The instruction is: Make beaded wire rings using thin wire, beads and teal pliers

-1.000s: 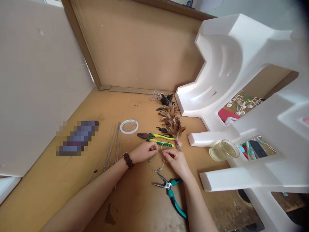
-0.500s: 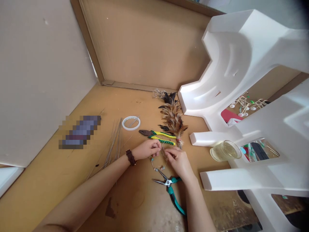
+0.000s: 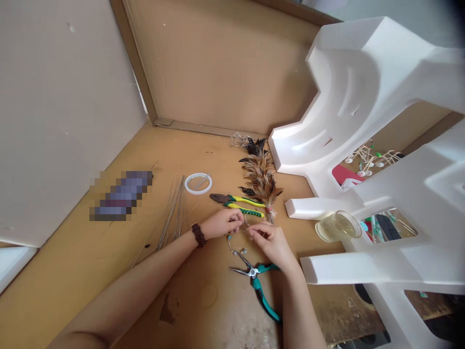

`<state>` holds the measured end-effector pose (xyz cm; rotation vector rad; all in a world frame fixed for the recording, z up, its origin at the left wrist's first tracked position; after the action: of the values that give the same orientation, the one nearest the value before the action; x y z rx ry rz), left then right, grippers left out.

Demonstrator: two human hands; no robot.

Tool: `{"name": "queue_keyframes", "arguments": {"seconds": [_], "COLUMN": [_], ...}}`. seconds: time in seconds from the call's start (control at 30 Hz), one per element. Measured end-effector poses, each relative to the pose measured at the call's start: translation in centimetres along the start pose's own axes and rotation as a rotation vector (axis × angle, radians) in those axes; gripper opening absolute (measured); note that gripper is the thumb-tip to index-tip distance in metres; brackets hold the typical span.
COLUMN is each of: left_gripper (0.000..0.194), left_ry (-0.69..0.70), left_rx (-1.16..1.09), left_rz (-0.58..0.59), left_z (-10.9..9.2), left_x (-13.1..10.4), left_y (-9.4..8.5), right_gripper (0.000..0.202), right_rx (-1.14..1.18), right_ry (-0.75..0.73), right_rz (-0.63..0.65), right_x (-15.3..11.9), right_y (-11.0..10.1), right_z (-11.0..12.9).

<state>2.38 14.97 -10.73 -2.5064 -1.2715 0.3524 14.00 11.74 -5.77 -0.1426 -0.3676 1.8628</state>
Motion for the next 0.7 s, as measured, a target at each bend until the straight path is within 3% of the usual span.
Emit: {"name": "queue_keyframes", "arguments": {"seconds": [0.2, 0.33, 0.43, 0.53, 0.7], "left_gripper": [0.015, 0.021, 0.022, 0.030, 0.034], "left_ry": [0.028, 0.110, 0.151, 0.129, 0.082], "left_rx": [0.154, 0.304, 0.231, 0.136, 0.079], "left_rz": [0.041, 0.027, 0.101, 0.163, 0.043], "left_z": [-1.9, -4.5, -5.7, -5.6, -5.4], "left_x": [-0.6, -1.4, -1.8, -1.9, -1.7], "left_y": [-0.6, -1.5, -0.5, 0.9, 0.3], "right_gripper": [0.021, 0.021, 0.020, 0.021, 0.028], "right_rx": [0.173, 0.230, 0.325, 0.421, 0.444], "right_ry": [0.138, 0.152, 0.111, 0.083, 0.132], "right_rz": [-0.072, -0.061, -0.051, -0.054, -0.181], "right_x": [-0.2, -0.2, -0.3, -0.2, -0.2], "right_y": [-0.9, -0.6, -0.3, -0.2, -1.3], "right_z": [-0.8, -0.4, 0.3, 0.6, -0.2]}}
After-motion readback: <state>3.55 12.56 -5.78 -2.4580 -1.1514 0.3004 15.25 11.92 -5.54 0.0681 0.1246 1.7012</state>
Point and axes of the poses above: each hand's wrist, its own x-axis towards the middle knuckle, its own y-axis out of the palm, z = x × y, the point moved 8 cm from there along x, towards the middle knuckle, and after that the axes turned 14 degrees about x, right-handed, at the moved point
